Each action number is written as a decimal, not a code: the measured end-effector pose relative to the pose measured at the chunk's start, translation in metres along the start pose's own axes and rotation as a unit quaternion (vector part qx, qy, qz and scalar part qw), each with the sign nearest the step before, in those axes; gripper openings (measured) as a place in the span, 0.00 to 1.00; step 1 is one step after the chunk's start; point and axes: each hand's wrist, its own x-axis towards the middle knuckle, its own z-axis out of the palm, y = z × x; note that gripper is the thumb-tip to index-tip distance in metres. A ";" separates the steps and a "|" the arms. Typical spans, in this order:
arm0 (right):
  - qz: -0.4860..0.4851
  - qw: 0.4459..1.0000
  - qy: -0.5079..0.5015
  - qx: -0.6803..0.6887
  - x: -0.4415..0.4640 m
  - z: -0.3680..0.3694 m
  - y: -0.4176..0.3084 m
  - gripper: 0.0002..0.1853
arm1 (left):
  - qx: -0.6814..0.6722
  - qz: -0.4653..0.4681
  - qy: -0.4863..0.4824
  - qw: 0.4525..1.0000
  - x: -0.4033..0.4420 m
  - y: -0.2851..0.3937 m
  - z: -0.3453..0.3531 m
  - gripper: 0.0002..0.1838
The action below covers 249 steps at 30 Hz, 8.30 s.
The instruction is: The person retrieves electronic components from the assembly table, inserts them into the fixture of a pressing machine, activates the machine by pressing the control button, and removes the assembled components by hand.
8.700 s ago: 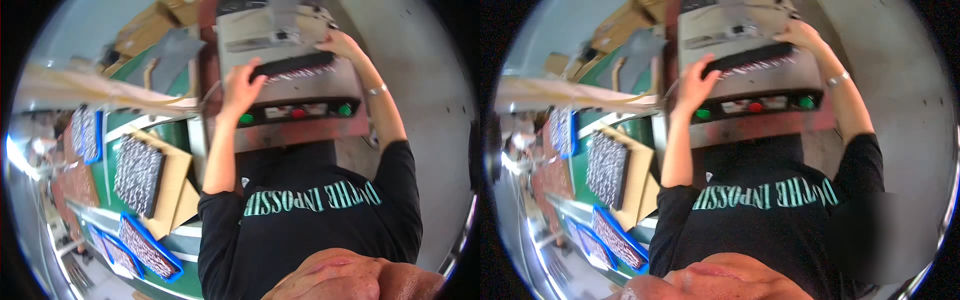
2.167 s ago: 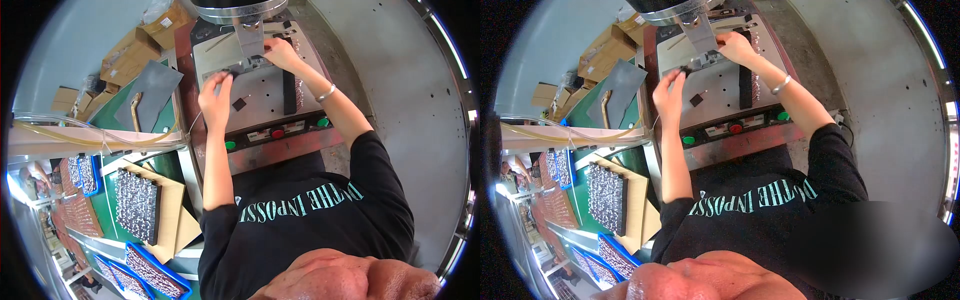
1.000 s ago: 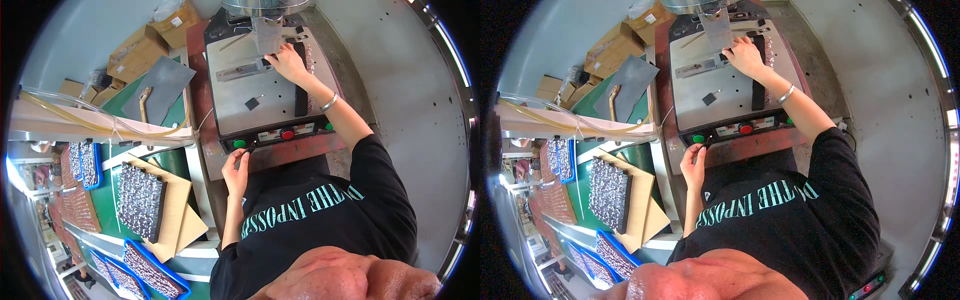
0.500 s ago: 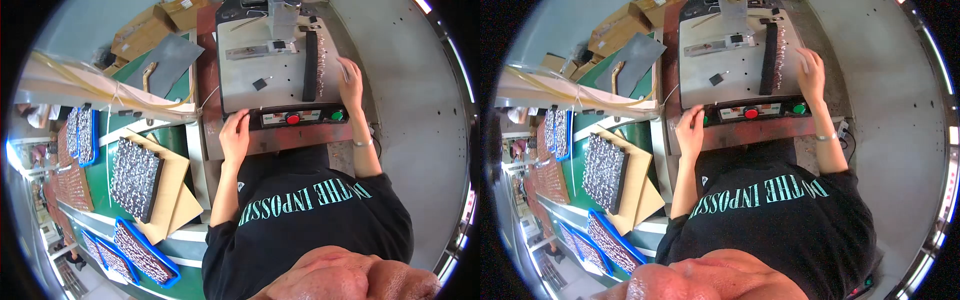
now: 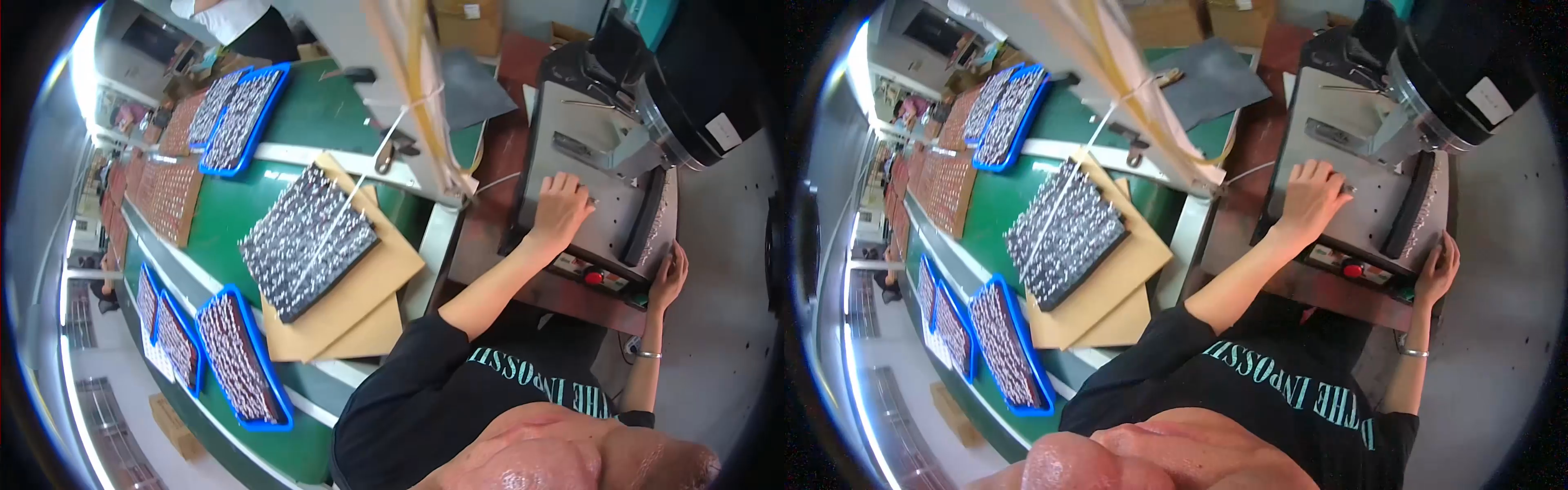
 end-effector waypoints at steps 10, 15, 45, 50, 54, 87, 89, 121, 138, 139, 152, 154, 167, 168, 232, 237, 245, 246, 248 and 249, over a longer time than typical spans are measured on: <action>0.054 0.997 0.046 0.013 -0.008 -0.007 -0.024 0.16 | -0.700 0.172 -0.084 0.688 0.078 0.081 -0.145 0.05; 0.078 0.994 0.077 -0.024 -0.010 -0.007 -0.031 0.12 | -0.801 0.143 -0.306 0.495 0.095 0.090 -0.198 0.14; 0.044 0.983 0.168 0.059 -0.017 -0.001 -0.023 0.06 | -0.747 0.094 -0.287 0.592 0.007 0.285 -0.163 0.04; 0.071 0.982 0.158 0.068 -0.020 -0.003 -0.024 0.07 | -0.756 0.089 -0.267 0.591 0.007 0.278 -0.182 0.03; 0.063 0.984 0.156 0.050 -0.019 -0.004 -0.025 0.07 | -0.760 0.073 -0.252 0.594 0.010 0.263 -0.207 0.03; -0.298 0.937 -0.159 0.093 0.007 -0.050 -0.103 0.18 | -0.387 -0.101 -0.053 0.915 0.000 0.084 -0.149 0.09; -0.319 0.918 -0.218 0.092 0.013 -0.043 -0.095 0.18 | -0.314 -0.125 -0.147 0.930 0.010 0.070 -0.123 0.08; -0.108 0.971 -0.182 0.109 0.118 0.111 -0.093 0.17 | -0.338 -0.182 -0.116 0.916 -0.080 0.052 -0.063 0.07; 0.192 0.922 -0.029 0.336 -0.027 -0.094 0.007 0.12 | -0.128 -0.079 0.003 0.989 -0.095 0.016 -0.054 0.08; 0.217 0.928 -0.004 0.304 -0.051 -0.104 0.024 0.12 | -0.111 -0.038 0.048 0.992 -0.081 0.022 -0.054 0.08; 0.481 0.836 -0.015 0.264 -0.254 -0.125 0.157 0.13 | 0.166 0.087 0.056 0.981 -0.011 0.032 -0.009 0.14; 0.472 0.856 -0.085 0.192 -0.231 -0.098 0.222 0.14 | 0.189 0.122 0.046 0.973 -0.017 0.023 0.002 0.14; 0.386 0.844 -0.370 -0.046 -0.124 0.183 0.584 0.20 | 0.305 -0.132 -0.217 0.918 -0.061 0.042 0.042 0.15; 0.351 0.858 -0.372 -0.050 -0.121 0.193 0.593 0.22 | 0.307 -0.163 -0.238 0.907 -0.065 0.050 0.047 0.14; 0.381 0.422 -0.092 0.817 -0.083 -0.170 -0.037 0.28 | -0.119 -0.129 -0.517 0.838 -0.134 0.108 -0.071 0.14; 0.366 0.358 -0.149 0.846 -0.104 -0.171 -0.122 0.28 | -0.315 0.006 -0.189 0.930 -0.111 0.173 -0.075 0.08; 0.324 0.353 -0.199 0.855 -0.129 -0.143 -0.153 0.25 | -0.207 0.182 -0.132 0.952 -0.110 0.167 -0.075 0.20; 0.340 0.380 -0.198 0.837 -0.132 -0.138 -0.148 0.25 | -0.192 0.193 -0.127 0.954 -0.111 0.168 -0.077 0.19; 0.335 0.416 -0.199 0.822 -0.129 -0.146 -0.154 0.25 | -0.247 0.187 -0.138 0.941 -0.112 0.164 -0.073 0.13; 0.322 0.447 -0.183 0.814 -0.128 -0.148 -0.157 0.24 | -0.315 0.137 -0.153 0.927 -0.111 0.163 -0.076 0.12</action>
